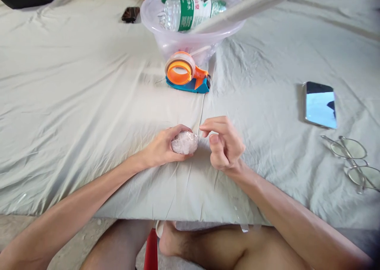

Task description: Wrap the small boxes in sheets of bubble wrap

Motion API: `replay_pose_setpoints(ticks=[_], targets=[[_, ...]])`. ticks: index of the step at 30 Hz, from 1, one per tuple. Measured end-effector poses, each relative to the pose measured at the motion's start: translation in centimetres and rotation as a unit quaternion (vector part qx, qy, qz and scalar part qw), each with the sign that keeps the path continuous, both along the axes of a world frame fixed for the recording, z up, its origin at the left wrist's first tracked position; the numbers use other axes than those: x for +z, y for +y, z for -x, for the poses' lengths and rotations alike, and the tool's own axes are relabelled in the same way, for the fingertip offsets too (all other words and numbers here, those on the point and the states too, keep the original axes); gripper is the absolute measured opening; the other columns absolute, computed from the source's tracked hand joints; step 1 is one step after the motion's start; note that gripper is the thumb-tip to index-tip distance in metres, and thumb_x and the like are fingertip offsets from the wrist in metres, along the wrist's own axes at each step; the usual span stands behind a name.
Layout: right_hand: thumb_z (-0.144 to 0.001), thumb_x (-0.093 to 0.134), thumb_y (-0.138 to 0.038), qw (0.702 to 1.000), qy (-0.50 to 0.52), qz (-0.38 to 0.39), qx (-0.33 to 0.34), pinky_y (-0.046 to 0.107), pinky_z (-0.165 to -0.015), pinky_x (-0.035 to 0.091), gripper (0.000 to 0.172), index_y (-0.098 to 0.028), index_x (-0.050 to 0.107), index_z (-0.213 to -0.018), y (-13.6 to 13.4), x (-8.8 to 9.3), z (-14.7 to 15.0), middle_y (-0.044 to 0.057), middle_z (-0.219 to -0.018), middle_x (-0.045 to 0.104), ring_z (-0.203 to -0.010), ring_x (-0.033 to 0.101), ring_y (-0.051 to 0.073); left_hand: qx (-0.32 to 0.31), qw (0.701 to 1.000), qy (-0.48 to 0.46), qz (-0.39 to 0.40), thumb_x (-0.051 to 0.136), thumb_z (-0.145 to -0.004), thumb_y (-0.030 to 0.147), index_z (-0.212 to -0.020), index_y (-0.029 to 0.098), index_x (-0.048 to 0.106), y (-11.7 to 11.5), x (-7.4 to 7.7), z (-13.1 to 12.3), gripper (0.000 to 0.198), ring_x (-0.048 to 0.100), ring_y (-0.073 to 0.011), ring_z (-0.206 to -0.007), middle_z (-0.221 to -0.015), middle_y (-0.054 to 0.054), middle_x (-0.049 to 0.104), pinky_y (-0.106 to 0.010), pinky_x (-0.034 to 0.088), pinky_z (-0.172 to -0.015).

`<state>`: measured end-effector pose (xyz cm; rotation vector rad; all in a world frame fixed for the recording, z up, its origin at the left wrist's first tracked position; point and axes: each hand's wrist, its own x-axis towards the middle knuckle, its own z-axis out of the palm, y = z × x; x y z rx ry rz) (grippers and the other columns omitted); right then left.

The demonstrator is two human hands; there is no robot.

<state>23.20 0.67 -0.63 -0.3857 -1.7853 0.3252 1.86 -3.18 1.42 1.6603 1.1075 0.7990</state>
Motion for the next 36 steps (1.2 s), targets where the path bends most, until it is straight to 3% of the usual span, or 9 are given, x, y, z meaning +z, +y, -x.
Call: replay_pose_setpoints(ticks=[5, 8, 14, 18, 21, 24, 28, 31, 36], targets=[[-0.108, 0.061, -0.020, 0.976, -0.063, -0.207, 0.004, 0.035, -0.060, 0.059, 0.019, -0.020, 0.079, -0.110, -0.4, 1.3, -0.3, 0.004, -0.094, 0.074, -0.075, 0.068, 0.017, -0.024, 1.000, -0.012, -0.002, 0.088, -0.083, 0.046, -0.122, 0.022, 0.069, 0.0, -0.5, 0.2, 0.050, 0.067, -0.0175, -0.083, -0.102, -0.001, 0.076, -0.031, 0.054, -0.075], [-0.113, 0.057, -0.024, 0.954, -0.166, -0.248, 0.013, 0.034, -0.069, 0.066, 0.026, -0.026, 0.080, -0.101, -0.9, 2.0, -0.4, 0.000, -0.091, 0.079, -0.080, 0.075, 0.016, -0.033, 0.999, -0.009, -0.016, 0.086, -0.086, 0.049, -0.124, 0.023, 0.069, 0.0, -0.7, 0.3, 0.050, 0.072, -0.0204, -0.091, -0.111, -0.003, 0.079, -0.033, 0.059, -0.081], [-0.113, 0.062, -0.020, 0.971, -0.200, -0.130, 0.009, 0.039, -0.079, 0.069, 0.016, -0.024, 0.075, -0.120, -0.4, 0.5, -0.1, 0.006, -0.107, 0.084, -0.093, 0.079, 0.021, -0.023, 0.999, 0.028, -0.038, 0.088, -0.087, 0.057, -0.125, 0.022, 0.067, -0.2, -0.7, 0.4, 0.056, 0.076, -0.0242, -0.096, -0.109, -0.005, 0.081, -0.039, 0.061, -0.090], [-0.110, 0.066, -0.017, 0.981, -0.173, -0.084, 0.020, 0.038, -0.078, 0.067, 0.012, -0.023, 0.075, -0.114, -0.3, -0.3, 0.1, 0.007, -0.106, 0.082, -0.093, 0.076, 0.021, -0.034, 0.997, 0.038, -0.061, 0.087, -0.092, 0.056, -0.157, 0.024, 0.052, -0.3, -1.5, 0.6, 0.080, 0.080, -0.0277, -0.112, -0.131, -0.011, 0.081, -0.042, 0.063, -0.100], [-0.108, 0.068, -0.014, 0.986, -0.160, -0.043, 0.037, 0.038, -0.083, 0.068, 0.013, -0.020, 0.077, -0.115, -0.6, -0.2, 0.1, 0.008, -0.107, 0.083, -0.097, 0.078, 0.022, -0.034, 0.986, 0.063, -0.152, 0.084, -0.098, 0.060, -0.171, 0.026, 0.037, -0.5, -2.1, 1.0, 0.094, 0.078, -0.0315, -0.131, -0.153, -0.018, 0.073, -0.047, 0.062, -0.110], [-0.113, 0.059, -0.018, 0.986, -0.151, -0.010, 0.066, 0.040, -0.091, 0.068, 0.019, -0.019, 0.078, -0.118, -0.7, 0.0, -0.2, 0.010, -0.111, 0.084, -0.102, 0.080, 0.023, 0.041, 0.925, 0.121, -0.357, 0.087, -0.098, 0.063, -0.162, 0.026, 0.051, -0.9, -2.1, 1.6, 0.082, 0.074, -0.0357, -0.139, -0.157, -0.019, 0.071, -0.051, 0.061, -0.113], [-0.123, 0.039, -0.031, 0.986, -0.127, 0.040, 0.100, 0.039, -0.095, 0.067, 0.038, -0.017, 0.073, -0.130, -0.8, 0.3, -0.5, 0.010, -0.112, 0.084, -0.102, 0.080, 0.021, 0.044, 0.817, 0.151, -0.554, 0.089, -0.100, 0.045, -0.128, 0.035, 0.069, -1.6, -1.5, 2.2, 0.036, 0.083, -0.0241, -0.103, -0.110, -0.002, 0.084, -0.039, 0.064, -0.090], [-0.125, 0.034, -0.042, 0.986, -0.098, 0.091, 0.099, 0.036, -0.092, 0.067, 0.045, -0.018, 0.071, -0.133, -1.1, 0.4, -0.5, 0.008, -0.109, 0.083, -0.099, 0.081, 0.020, -0.023, 0.812, 0.184, -0.553, 0.083, -0.105, 0.029, -0.127, 0.033, 0.074, -1.7, -1.1, 2.0, 0.024, 0.083, -0.0219, -0.104, -0.108, -0.001, 0.085, -0.035, 0.065, -0.089], [-0.125, 0.036, -0.043, 0.984, -0.053, 0.143, 0.089, 0.032, -0.087, 0.070, 0.044, -0.020, 0.074, -0.122, -1.1, 0.0, -0.4, 0.007, -0.106, 0.085, -0.099, 0.085, 0.019, -0.017, 0.806, 0.217, -0.551, 0.080, -0.107, 0.023, -0.138, 0.029, 0.074, -1.3, -1.0, 1.6, 0.032, 0.084, -0.0208, -0.102, -0.117, -0.004, 0.086, -0.034, 0.068, -0.095]])
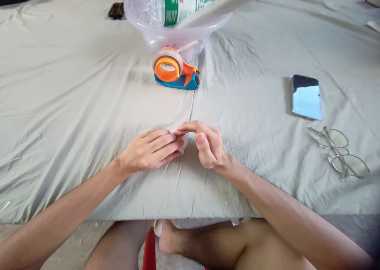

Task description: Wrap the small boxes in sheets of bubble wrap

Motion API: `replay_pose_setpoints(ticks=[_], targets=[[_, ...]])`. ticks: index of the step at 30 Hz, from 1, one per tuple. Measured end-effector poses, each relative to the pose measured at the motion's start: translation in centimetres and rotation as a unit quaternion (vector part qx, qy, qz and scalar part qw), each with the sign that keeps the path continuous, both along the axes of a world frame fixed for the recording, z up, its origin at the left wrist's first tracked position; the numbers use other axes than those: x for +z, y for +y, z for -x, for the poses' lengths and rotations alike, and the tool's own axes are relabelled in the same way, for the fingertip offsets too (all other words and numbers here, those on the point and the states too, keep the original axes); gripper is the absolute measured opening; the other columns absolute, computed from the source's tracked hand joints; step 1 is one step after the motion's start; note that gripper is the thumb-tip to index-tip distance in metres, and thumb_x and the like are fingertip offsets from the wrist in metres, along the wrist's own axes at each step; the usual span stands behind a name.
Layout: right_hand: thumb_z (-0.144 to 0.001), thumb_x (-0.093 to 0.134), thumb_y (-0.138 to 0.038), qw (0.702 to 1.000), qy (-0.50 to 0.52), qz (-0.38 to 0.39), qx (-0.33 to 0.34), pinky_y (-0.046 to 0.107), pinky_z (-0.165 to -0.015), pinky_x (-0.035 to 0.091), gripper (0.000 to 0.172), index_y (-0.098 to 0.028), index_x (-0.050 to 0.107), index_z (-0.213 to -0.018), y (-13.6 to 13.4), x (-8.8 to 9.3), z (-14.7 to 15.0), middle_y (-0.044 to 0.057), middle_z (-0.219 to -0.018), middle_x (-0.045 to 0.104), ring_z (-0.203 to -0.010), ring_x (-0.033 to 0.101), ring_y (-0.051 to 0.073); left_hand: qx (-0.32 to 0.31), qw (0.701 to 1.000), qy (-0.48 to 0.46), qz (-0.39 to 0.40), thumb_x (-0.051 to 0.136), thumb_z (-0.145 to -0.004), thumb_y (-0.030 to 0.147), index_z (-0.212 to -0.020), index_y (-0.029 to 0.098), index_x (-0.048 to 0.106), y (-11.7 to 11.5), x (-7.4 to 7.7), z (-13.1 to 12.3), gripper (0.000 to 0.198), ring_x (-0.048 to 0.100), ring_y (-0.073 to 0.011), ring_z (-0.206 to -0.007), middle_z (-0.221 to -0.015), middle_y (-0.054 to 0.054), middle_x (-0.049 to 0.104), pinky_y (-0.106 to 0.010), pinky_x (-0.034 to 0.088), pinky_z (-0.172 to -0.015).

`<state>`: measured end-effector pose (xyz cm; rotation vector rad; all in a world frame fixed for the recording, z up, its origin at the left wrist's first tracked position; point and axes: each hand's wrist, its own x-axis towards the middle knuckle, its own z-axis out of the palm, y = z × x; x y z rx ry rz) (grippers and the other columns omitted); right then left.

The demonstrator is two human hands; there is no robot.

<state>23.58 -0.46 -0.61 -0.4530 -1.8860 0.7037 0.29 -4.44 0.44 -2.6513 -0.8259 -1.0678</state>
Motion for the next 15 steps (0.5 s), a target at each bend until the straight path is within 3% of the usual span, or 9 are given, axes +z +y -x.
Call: replay_pose_setpoints(ticks=[5, 8, 12, 15], targets=[[-0.125, 0.037, -0.051, 0.995, 0.055, 0.070, -0.039, 0.036, -0.086, 0.073, 0.042, -0.025, 0.070, -0.127, 0.0, -0.5, 0.1, 0.002, -0.107, 0.085, -0.087, 0.088, 0.017, -0.003, 0.999, -0.012, -0.036, 0.083, -0.104, 0.022, -0.122, 0.020, 0.075, 0.3, 0.4, 0.0, 0.020, 0.083, -0.0214, -0.096, -0.110, -0.007, 0.086, -0.034, 0.068, -0.088], [-0.124, 0.038, -0.051, 0.992, 0.087, 0.070, -0.066, 0.036, -0.082, 0.072, 0.041, -0.026, 0.070, -0.125, -0.1, -0.9, 0.4, 0.002, -0.106, 0.082, -0.084, 0.085, 0.017, -0.009, 0.999, -0.015, -0.031, 0.081, -0.105, 0.020, -0.116, 0.018, 0.075, 0.5, 0.7, 0.1, 0.013, 0.083, -0.0205, -0.091, -0.106, -0.007, 0.087, -0.033, 0.069, -0.085], [-0.121, 0.040, -0.061, 0.985, 0.082, 0.019, -0.150, 0.046, -0.080, 0.070, 0.050, -0.026, 0.074, -0.111, 1.3, -0.6, 0.7, 0.007, -0.101, 0.081, -0.085, 0.079, 0.024, -0.013, 0.999, -0.021, -0.036, 0.072, -0.109, 0.017, -0.123, 0.022, 0.076, 0.6, 0.9, 0.4, 0.016, 0.084, -0.0192, -0.090, -0.106, -0.004, 0.089, -0.033, 0.068, -0.085], [-0.118, 0.046, -0.069, 0.972, 0.136, 0.038, -0.187, 0.043, -0.077, 0.068, 0.050, -0.030, 0.074, -0.102, 3.7, 1.2, -0.6, 0.004, -0.095, 0.080, -0.079, 0.072, 0.019, -0.008, 1.000, -0.013, -0.022, 0.070, -0.110, 0.022, -0.132, 0.022, 0.076, 0.5, 0.9, 0.7, 0.023, 0.086, -0.0220, -0.096, -0.109, -0.006, 0.089, -0.035, 0.068, -0.086]])
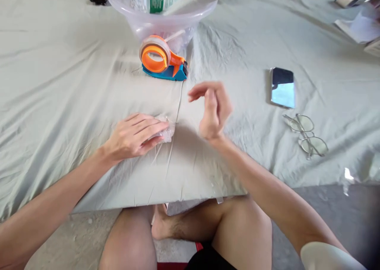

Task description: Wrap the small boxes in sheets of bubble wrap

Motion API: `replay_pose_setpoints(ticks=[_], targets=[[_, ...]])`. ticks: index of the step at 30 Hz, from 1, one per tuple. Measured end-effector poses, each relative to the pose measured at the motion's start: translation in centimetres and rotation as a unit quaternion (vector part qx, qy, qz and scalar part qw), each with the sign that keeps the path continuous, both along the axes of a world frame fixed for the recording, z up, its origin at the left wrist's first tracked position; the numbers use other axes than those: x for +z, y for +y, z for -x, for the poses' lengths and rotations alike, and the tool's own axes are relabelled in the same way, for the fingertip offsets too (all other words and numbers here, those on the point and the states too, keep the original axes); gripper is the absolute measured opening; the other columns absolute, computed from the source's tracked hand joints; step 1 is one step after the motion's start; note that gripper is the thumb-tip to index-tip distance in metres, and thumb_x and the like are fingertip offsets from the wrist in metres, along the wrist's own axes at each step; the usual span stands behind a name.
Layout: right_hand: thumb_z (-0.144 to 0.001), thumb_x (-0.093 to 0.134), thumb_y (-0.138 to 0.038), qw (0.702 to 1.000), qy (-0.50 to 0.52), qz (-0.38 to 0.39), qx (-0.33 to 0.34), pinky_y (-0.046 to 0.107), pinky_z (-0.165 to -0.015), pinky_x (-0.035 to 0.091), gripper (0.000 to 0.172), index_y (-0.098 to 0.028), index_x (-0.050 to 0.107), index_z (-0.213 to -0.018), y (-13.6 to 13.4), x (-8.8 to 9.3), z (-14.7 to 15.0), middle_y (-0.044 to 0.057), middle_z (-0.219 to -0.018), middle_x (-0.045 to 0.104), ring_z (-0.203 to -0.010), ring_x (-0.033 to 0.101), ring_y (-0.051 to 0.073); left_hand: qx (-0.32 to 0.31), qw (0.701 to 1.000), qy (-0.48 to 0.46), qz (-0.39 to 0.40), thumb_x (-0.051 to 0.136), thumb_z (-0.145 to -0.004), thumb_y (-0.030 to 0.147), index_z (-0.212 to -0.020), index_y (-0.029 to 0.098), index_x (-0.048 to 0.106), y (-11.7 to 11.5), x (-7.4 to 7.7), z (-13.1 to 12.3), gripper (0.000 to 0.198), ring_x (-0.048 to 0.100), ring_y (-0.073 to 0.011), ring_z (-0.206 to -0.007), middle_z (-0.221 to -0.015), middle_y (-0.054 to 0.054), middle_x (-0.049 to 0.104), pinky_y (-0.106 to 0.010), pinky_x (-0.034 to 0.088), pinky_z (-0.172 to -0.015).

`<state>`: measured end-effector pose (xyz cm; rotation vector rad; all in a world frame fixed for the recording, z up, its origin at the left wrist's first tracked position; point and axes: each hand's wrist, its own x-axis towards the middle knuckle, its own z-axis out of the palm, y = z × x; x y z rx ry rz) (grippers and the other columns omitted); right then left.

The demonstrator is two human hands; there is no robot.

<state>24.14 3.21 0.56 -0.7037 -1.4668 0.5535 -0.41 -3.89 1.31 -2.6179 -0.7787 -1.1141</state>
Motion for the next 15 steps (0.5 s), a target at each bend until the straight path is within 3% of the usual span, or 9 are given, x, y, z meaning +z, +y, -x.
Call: replay_pose_setpoints(ticks=[3, 5, 7, 9, 12, 15], targets=[[-0.120, 0.047, -0.065, 0.997, 0.026, 0.050, 0.058, 0.034, -0.072, 0.062, 0.052, -0.024, 0.073, -0.102, 0.3, 2.8, -2.9, 0.001, -0.093, 0.080, -0.079, 0.076, 0.014, 0.000, 1.000, -0.002, 0.018, 0.068, -0.112, 0.029, -0.133, 0.025, 0.077, 0.0, -0.1, 0.2, 0.023, 0.086, -0.0241, -0.098, -0.112, -0.006, 0.089, -0.038, 0.067, -0.086], [-0.122, 0.051, -0.051, 0.996, -0.046, 0.074, 0.032, 0.036, -0.080, 0.064, 0.040, -0.023, 0.076, -0.108, -2.3, 4.2, -5.4, 0.001, -0.097, 0.081, -0.086, 0.079, 0.017, -0.009, 1.000, -0.011, 0.012, 0.066, -0.113, 0.033, -0.130, 0.026, 0.077, 0.0, -0.1, 0.4, 0.022, 0.085, -0.0245, -0.096, -0.111, -0.005, 0.089, -0.039, 0.067, -0.085], [-0.118, 0.060, -0.038, 0.991, -0.119, 0.057, -0.002, 0.041, -0.080, 0.064, 0.023, -0.026, 0.079, -0.113, -6.8, 4.5, -7.9, 0.003, -0.098, 0.081, -0.087, 0.078, 0.021, -0.019, 1.000, -0.017, 0.009, 0.062, -0.114, 0.033, -0.131, 0.027, 0.077, 0.0, -0.1, 0.5, 0.024, 0.085, -0.0245, -0.096, -0.109, -0.005, 0.088, -0.039, 0.066, -0.083], [-0.116, 0.059, -0.038, 0.968, -0.248, 0.012, 0.024, 0.045, -0.080, 0.066, 0.024, -0.027, 0.076, -0.130, -12.3, 3.6, -10.1, 0.007, -0.111, 0.084, -0.097, 0.082, 0.026, -0.026, 0.999, -0.023, 0.013, 0.057, -0.115, 0.031, -0.135, 0.027, 0.076, 0.0, 0.0, 0.6, 0.028, 0.085, -0.0245, -0.096, -0.109, -0.005, 0.087, -0.039, 0.066, -0.083], [-0.108, 0.072, -0.058, 0.891, -0.450, -0.048, 0.020, 0.057, -0.091, 0.067, 0.050, -0.020, 0.069, -0.140, -19.3, 0.9, -12.8, 0.016, -0.128, 0.086, -0.110, 0.084, 0.035, -0.032, 0.999, -0.035, 0.020, 0.056, -0.114, 0.029, -0.137, 0.029, 0.075, 0.0, 0.1, 0.6, 0.029, 0.085, -0.0248, -0.097, -0.109, -0.004, 0.088, -0.040, 0.066, -0.083], [-0.104, 0.083, -0.044, 0.846, -0.531, -0.033, -0.023, 0.061, -0.104, 0.067, 0.045, -0.017, 0.069, -0.137, -23.2, -1.6, -14.0, 0.020, -0.138, 0.084, -0.124, 0.083, 0.039, -0.028, 0.999, -0.044, 0.006, 0.058, -0.112, 0.028, -0.129, 0.029, 0.076, 0.2, 0.0, 0.4, 0.025, 0.084, -0.0240, -0.091, -0.105, -0.002, 0.088, -0.039, 0.065, -0.079]])
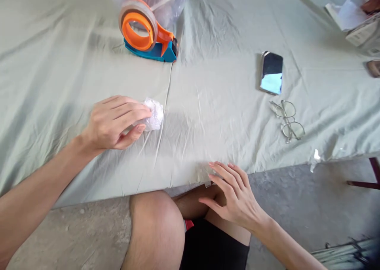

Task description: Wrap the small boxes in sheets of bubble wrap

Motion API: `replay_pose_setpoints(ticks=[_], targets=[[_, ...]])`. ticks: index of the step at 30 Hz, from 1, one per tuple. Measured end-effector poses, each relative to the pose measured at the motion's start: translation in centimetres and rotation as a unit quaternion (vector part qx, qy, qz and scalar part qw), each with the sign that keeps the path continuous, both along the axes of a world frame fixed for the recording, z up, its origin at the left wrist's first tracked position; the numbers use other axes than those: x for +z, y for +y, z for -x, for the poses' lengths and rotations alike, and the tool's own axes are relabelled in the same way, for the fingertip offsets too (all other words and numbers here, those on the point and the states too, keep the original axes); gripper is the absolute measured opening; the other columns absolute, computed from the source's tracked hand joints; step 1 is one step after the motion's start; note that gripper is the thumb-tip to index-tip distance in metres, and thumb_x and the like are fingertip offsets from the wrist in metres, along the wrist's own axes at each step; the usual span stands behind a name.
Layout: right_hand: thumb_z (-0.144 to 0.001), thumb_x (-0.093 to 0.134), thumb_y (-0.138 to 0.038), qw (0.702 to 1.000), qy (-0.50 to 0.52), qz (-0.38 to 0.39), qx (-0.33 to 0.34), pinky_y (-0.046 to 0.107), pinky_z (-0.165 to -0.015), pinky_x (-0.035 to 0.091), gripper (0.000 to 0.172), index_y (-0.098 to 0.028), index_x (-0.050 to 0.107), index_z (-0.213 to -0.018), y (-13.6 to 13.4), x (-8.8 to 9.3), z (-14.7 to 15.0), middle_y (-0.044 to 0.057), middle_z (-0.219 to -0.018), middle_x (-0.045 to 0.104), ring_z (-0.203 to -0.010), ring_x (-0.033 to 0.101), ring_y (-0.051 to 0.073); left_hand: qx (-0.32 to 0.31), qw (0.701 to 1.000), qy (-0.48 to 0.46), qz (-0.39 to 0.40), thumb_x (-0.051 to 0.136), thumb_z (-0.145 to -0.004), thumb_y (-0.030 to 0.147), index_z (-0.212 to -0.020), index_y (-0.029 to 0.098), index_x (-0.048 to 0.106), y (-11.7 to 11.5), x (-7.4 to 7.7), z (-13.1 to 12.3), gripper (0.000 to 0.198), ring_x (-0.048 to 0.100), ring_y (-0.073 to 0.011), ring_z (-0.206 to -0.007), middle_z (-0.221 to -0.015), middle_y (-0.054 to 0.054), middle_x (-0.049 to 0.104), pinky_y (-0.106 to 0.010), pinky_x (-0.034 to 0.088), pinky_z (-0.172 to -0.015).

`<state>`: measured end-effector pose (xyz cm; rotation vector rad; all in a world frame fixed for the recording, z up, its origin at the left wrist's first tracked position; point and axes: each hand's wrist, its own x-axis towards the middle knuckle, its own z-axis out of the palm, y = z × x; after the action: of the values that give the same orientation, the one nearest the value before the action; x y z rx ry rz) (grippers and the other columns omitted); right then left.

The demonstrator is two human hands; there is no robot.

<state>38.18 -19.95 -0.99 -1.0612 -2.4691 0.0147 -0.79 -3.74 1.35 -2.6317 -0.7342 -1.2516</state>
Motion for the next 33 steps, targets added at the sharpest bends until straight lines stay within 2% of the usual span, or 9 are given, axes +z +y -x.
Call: replay_pose_setpoints(ticks=[4, 9, 14, 17, 20, 25, 28, 30, 33], targets=[[-0.100, 0.081, -0.011, 0.998, 0.006, -0.036, -0.044, 0.055, -0.102, 0.069, 0.032, -0.026, 0.072, -0.127, -1.0, -1.3, -0.2, 0.012, -0.136, 0.086, -0.119, 0.086, 0.033, 0.032, 0.999, 0.013, -0.005, 0.059, -0.110, 0.031, -0.116, 0.033, 0.078, 0.2, -0.3, -0.2, 0.020, 0.084, -0.0248, -0.083, -0.096, -0.001, 0.087, -0.041, 0.067, -0.072], [-0.094, 0.080, 0.001, 0.998, 0.025, -0.051, -0.021, 0.048, -0.097, 0.067, 0.039, -0.031, 0.080, -0.116, -0.7, -1.3, -0.7, 0.003, -0.131, 0.089, -0.103, 0.090, 0.027, 0.040, 0.999, 0.016, 0.010, 0.060, -0.109, 0.031, -0.112, 0.036, 0.076, 0.2, -0.3, -0.2, 0.017, 0.086, -0.0260, -0.083, -0.095, 0.001, 0.087, -0.043, 0.068, -0.070], [-0.098, 0.075, 0.001, 0.996, 0.085, -0.027, -0.017, 0.047, -0.091, 0.066, 0.029, -0.026, 0.080, -0.109, -0.4, 0.2, -0.1, 0.003, -0.116, 0.092, -0.091, 0.090, 0.024, 0.030, 1.000, 0.006, -0.004, 0.058, -0.109, 0.027, -0.113, 0.035, 0.076, 0.2, -0.2, -0.4, 0.020, 0.085, -0.0256, -0.083, -0.094, 0.001, 0.087, -0.042, 0.067, -0.070], [-0.100, 0.072, -0.001, 0.980, 0.184, 0.033, -0.071, 0.045, -0.081, 0.067, 0.027, -0.027, 0.076, -0.105, 0.2, 1.6, 0.8, 0.001, -0.100, 0.090, -0.080, 0.086, 0.023, 0.019, 1.000, -0.004, 0.011, 0.060, -0.107, 0.026, -0.114, 0.036, 0.076, 0.2, -0.3, -0.4, 0.020, 0.085, -0.0260, -0.082, -0.093, 0.001, 0.086, -0.043, 0.068, -0.070], [-0.105, 0.073, -0.011, 0.956, 0.245, 0.086, -0.136, 0.043, -0.076, 0.068, 0.020, -0.027, 0.075, -0.117, 0.7, 2.3, 1.1, 0.004, -0.102, 0.088, -0.088, 0.086, 0.025, 0.019, 0.999, -0.011, 0.030, 0.062, -0.107, 0.027, -0.116, 0.037, 0.075, 0.2, -0.3, -0.4, 0.019, 0.085, -0.0265, -0.083, -0.094, 0.001, 0.086, -0.044, 0.068, -0.072], [-0.105, 0.085, -0.044, 0.999, 0.007, -0.038, -0.016, 0.053, -0.099, 0.066, 0.040, -0.020, 0.074, -0.135, 0.7, 1.1, 0.6, 0.014, -0.128, 0.088, -0.114, 0.086, 0.034, 0.013, 1.000, -0.023, 0.000, 0.061, -0.107, 0.024, -0.114, 0.033, 0.076, 0.3, -0.4, -0.5, 0.019, 0.085, -0.0246, -0.079, -0.091, 0.002, 0.086, -0.041, 0.066, -0.067], [-0.110, 0.078, -0.021, 0.997, -0.052, -0.063, -0.006, 0.049, -0.104, 0.063, 0.014, -0.021, 0.075, -0.123, 0.3, 0.1, 0.4, 0.010, -0.127, 0.090, -0.111, 0.087, 0.027, 0.003, 0.999, -0.039, 0.017, 0.063, -0.107, 0.025, -0.112, 0.034, 0.076, 0.3, -0.5, -0.6, 0.017, 0.083, -0.0253, -0.078, -0.090, 0.002, 0.085, -0.042, 0.063, -0.065], [-0.106, 0.077, -0.006, 0.997, -0.033, -0.066, -0.008, 0.045, -0.103, 0.061, 0.018, -0.022, 0.075, -0.114, 0.1, -0.2, 0.3, 0.007, -0.121, 0.091, -0.105, 0.088, 0.024, 0.008, 0.999, -0.041, 0.033, 0.063, -0.107, 0.025, -0.109, 0.035, 0.075, 0.3, -0.5, -0.6, 0.016, 0.083, -0.0259, -0.078, -0.091, 0.002, 0.085, -0.044, 0.062, -0.065], [-0.102, 0.078, 0.001, 0.999, 0.022, -0.042, -0.006, 0.043, -0.101, 0.062, 0.024, -0.022, 0.076, -0.109, 0.3, -0.2, 0.3, 0.005, -0.114, 0.092, -0.098, 0.089, 0.022, 0.021, 0.999, -0.022, 0.013, 0.059, -0.107, 0.022, -0.108, 0.034, 0.073, 0.2, -0.4, -0.7, 0.018, 0.083, -0.0247, -0.077, -0.090, 0.003, 0.085, -0.043, 0.062, -0.065]])
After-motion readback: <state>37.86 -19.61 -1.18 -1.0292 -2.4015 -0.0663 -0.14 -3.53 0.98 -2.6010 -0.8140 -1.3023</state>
